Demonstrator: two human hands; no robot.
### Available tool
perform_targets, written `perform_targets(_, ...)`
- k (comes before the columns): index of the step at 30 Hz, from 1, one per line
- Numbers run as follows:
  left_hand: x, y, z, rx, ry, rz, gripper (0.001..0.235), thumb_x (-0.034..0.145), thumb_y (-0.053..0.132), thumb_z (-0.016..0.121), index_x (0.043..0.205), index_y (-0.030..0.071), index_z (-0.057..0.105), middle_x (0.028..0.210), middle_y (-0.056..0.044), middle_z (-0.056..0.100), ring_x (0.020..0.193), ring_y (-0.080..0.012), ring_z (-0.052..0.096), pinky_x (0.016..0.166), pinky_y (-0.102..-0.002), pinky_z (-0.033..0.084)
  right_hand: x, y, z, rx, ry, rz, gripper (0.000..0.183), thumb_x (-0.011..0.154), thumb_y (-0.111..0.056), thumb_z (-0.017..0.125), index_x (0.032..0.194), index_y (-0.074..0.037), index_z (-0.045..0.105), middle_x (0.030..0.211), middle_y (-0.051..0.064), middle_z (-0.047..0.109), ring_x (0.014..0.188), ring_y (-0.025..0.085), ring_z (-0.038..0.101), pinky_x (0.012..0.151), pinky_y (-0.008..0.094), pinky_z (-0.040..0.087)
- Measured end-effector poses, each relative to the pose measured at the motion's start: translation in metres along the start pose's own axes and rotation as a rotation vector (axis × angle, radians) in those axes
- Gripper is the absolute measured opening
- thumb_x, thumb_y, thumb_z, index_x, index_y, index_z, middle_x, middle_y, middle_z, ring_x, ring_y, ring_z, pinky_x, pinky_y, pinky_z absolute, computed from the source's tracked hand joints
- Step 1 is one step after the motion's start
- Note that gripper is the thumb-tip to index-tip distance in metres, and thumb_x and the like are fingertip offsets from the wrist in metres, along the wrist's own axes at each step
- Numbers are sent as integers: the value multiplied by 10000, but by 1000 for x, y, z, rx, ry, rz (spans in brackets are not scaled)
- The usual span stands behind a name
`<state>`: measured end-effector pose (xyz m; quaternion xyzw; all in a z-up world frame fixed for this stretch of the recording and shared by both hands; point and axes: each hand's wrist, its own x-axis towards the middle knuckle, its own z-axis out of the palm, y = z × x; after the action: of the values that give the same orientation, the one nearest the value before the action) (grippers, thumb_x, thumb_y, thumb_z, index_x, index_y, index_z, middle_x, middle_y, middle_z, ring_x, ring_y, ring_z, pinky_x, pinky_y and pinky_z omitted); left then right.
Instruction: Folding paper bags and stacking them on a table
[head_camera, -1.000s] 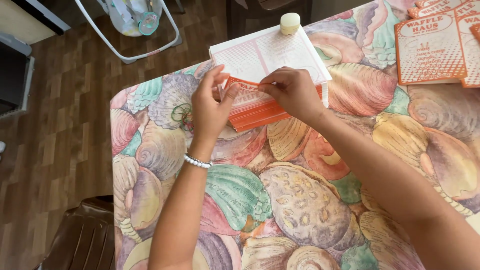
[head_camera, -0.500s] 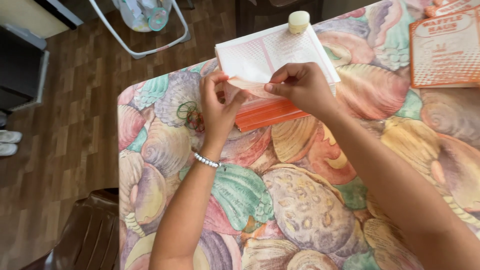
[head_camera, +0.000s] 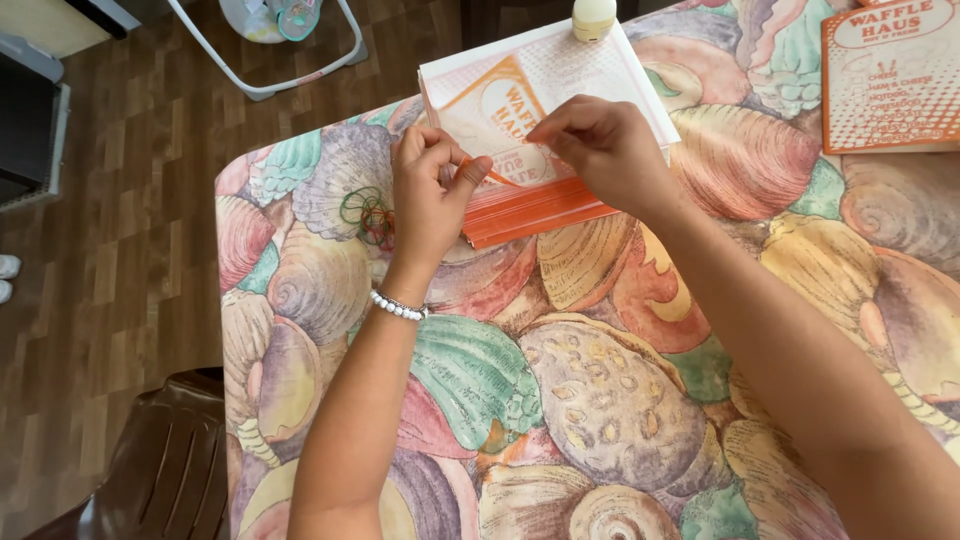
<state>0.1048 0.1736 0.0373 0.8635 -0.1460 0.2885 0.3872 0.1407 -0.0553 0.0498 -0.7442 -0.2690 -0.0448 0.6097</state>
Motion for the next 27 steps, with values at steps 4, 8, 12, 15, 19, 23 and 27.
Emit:
perform_targets(4,-1,-4,6,-116,-27,-114,219,923,283,766,869,79,710,971,-25,561,923,-178,489,733,-300,452,-3,-10,-1,-98,-153,-1,175,952,-174,748,1099,-89,792,1166,67,663,974,123,653,831,249,498)
perform_targets(8,0,-8,6,-343,4,-60,156,921,271,800,895,118,783,945,-37,514,977,-200,528,962,-337,430,-3,10,3,-243,-129,-196,214,874,-235,857,1050,-120,820,1253,183,707,1009,339,642,817,457,526)
perform_targets(12,1,-7,6,-429,-2,-92,104,913,224,810,975,142,801,963,-23,519,988,-137,525,965,-297,435,-3,12,4,-263,-125,-198,119,885,-144,830,995,-99,823,1236,131,719,1010,288,637,792,404,540)
perform_targets(15,0,5,3,-456,49,-149,331,890,207,855,1196,155,740,1002,-38,542,1010,-148,530,990,-328,445,-2,13,3,-298,-102,-168,114,886,-136,808,964,-53,813,1121,129,729,960,304,661,778,413,540)
perform_targets(19,-2,-1,0,-399,85,-200,504,864,282,891,1290,152,656,1082,-32,539,1084,-161,539,1000,-338,421,-2,10,7,-254,-90,-133,113,881,-131,793,955,-47,806,1067,122,710,932,296,654,779,401,528)
perform_targets(23,2,-4,-3,-307,88,-149,556,795,363,943,1199,138,636,1023,-41,568,1040,-189,580,960,-350,432,-3,16,6,-182,-40,-43,108,865,-116,790,957,-59,803,994,83,691,850,198,626,762,326,521)
perform_targets(27,5,-1,-10,-242,87,-19,572,713,449,980,1047,126,646,956,-55,610,977,-249,650,953,-361,469,-2,12,5,-152,-49,-41,136,855,-124,839,956,-45,796,1014,98,708,834,195,637,756,328,510)
